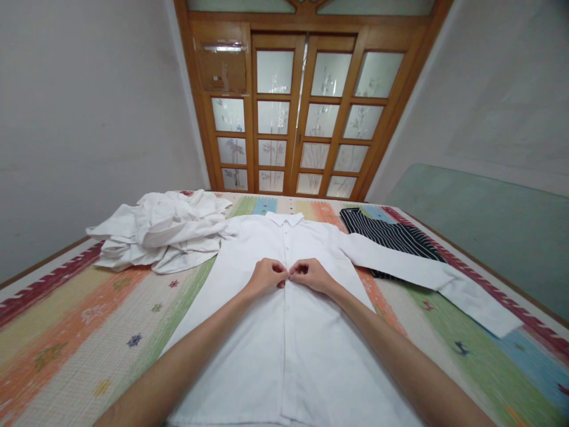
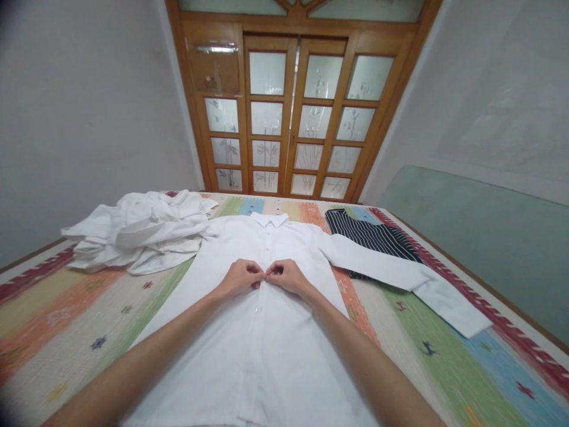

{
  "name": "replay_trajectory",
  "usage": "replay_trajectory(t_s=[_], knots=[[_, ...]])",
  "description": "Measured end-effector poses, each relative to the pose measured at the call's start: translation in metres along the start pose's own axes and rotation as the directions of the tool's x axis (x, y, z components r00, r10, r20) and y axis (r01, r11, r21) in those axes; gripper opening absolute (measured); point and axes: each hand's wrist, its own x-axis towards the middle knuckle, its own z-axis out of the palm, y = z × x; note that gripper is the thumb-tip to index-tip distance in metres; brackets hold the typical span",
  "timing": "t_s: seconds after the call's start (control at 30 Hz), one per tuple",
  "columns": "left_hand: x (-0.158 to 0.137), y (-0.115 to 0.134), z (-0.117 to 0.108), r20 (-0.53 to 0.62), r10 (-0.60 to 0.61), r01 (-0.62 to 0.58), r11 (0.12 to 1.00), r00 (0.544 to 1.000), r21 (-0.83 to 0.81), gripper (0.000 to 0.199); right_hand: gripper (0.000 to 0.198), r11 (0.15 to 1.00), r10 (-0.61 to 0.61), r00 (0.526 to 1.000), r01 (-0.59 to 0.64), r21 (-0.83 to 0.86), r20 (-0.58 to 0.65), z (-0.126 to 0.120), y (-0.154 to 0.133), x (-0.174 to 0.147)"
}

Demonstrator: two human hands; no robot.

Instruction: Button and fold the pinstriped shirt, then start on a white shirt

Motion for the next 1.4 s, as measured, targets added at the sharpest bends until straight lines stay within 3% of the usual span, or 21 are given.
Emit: replay_trajectory(t_s=[0.3, 0.97, 1.13, 1.3, 1.4], knots=[[-0.005, 0.006, -0.001, -0.016, -0.030, 0.029, 0.999, 0.999, -0.024, 0.011, 0.025, 1.000, -0.014, 1.000, 0.014, 0.020, 0.009, -0.001, -0.002, 0.000], [0.004, -0.009, 0.007, -0.033, -0.044, 0.037, 0.979, 0.998, -0.199, 0.007, 0.020, 0.992, -0.103, 0.993, 0.097, -0.081, -0.065, 0.004, 0.002, -0.002], [0.005, -0.011, 0.008, -0.058, -0.044, 0.026, 0.960, 0.997, -0.278, 0.019, 0.015, 0.990, -0.115, 0.990, 0.108, -0.086, -0.079, 0.006, 0.000, -0.003], [0.004, -0.013, 0.010, -0.090, -0.017, -0.005, 0.970, 0.996, -0.244, 0.016, 0.013, 0.991, -0.111, 0.990, 0.105, -0.080, -0.082, 0.008, 0.000, -0.003], [0.004, -0.012, 0.010, -0.153, 0.067, -0.089, 0.985, 0.986, -0.146, 0.011, 0.009, 0.992, -0.099, 0.992, 0.093, -0.080, -0.082, 0.009, 0.001, -0.002]])
